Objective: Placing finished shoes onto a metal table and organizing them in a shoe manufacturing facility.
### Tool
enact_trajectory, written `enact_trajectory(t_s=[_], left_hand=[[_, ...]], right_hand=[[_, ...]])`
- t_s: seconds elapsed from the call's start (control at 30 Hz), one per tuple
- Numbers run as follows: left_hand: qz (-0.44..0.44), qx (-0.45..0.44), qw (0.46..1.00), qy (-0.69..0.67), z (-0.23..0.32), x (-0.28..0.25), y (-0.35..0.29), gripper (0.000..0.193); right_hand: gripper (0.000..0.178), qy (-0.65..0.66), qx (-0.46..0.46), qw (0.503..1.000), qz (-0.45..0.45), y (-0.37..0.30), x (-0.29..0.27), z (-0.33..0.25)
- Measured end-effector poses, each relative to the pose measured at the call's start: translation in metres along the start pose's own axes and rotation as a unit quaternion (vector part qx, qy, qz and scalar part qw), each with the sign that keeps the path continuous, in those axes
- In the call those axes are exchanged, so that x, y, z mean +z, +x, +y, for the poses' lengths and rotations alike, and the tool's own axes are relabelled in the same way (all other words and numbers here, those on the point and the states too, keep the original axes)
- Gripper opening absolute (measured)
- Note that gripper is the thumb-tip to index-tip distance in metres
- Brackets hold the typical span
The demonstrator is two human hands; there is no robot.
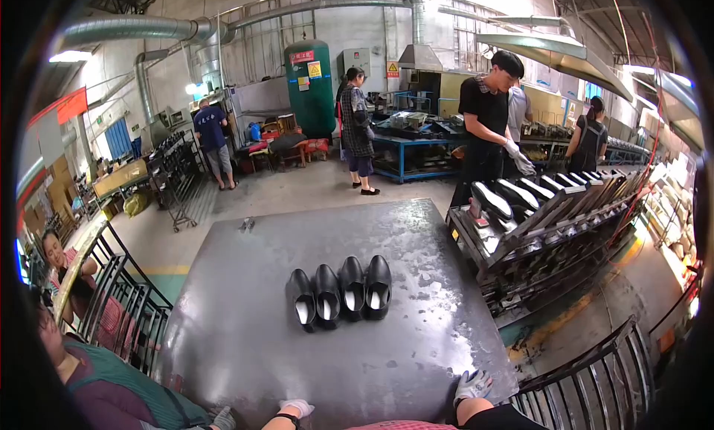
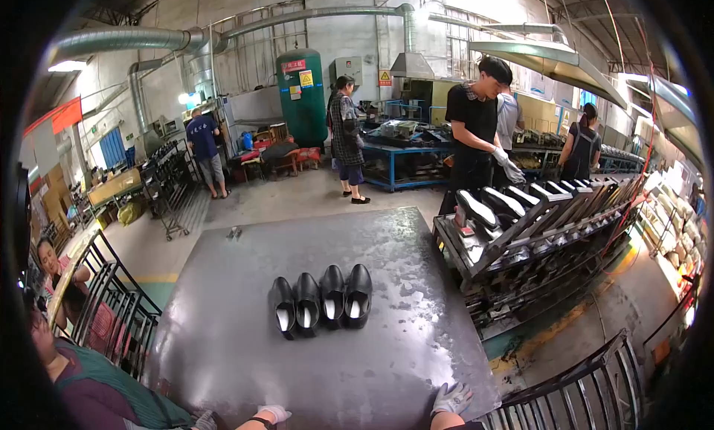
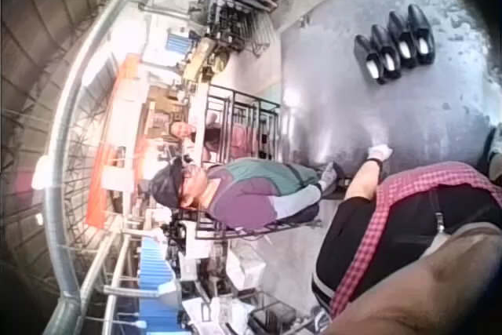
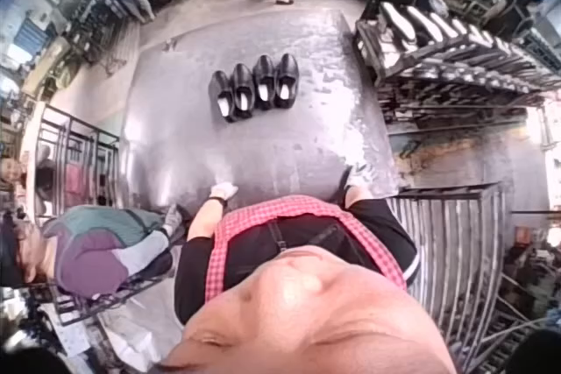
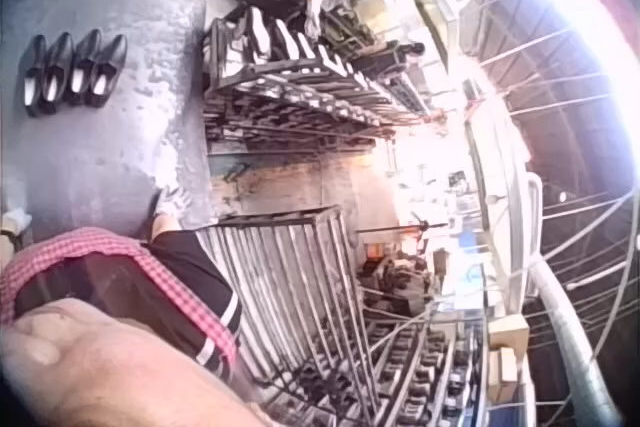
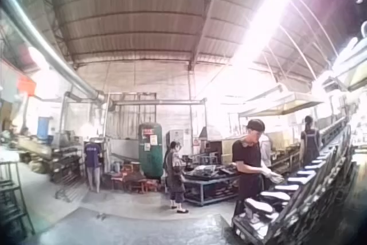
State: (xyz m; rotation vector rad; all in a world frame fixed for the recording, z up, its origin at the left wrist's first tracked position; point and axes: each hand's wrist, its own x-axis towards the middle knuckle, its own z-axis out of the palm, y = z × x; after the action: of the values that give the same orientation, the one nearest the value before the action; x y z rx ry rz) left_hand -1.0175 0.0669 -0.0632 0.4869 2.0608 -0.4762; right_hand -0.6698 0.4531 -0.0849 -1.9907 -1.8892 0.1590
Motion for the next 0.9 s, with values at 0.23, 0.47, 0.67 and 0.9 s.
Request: enact_trajectory(t_s=[0.23,0.47,0.67,0.9], left_hand=[[0.011,-0.025,1.0,-0.01,0.004,-0.002,-0.01,0.061],[0.05,-0.015,0.999,-0.011,-0.001,0.017,0.005,0.062],[0.057,-0.012,0.998,-0.026,-0.003,0.011,-0.004,0.064],[0.055,-0.034,0.998,-0.017,0.005,0.011,-0.007,0.065]], right_hand=[[0.057,0.0,0.002,1.0,0.015,0.005,0.01,-0.001],[0.059,-0.004,0.012,1.0,-0.016,0.007,0.019,0.005],[0.06,-0.003,0.025,0.998,-0.063,0.005,-0.003,-0.007],[0.059,-0.008,0.022,0.998,-0.052,0.006,0.004,0.0]])
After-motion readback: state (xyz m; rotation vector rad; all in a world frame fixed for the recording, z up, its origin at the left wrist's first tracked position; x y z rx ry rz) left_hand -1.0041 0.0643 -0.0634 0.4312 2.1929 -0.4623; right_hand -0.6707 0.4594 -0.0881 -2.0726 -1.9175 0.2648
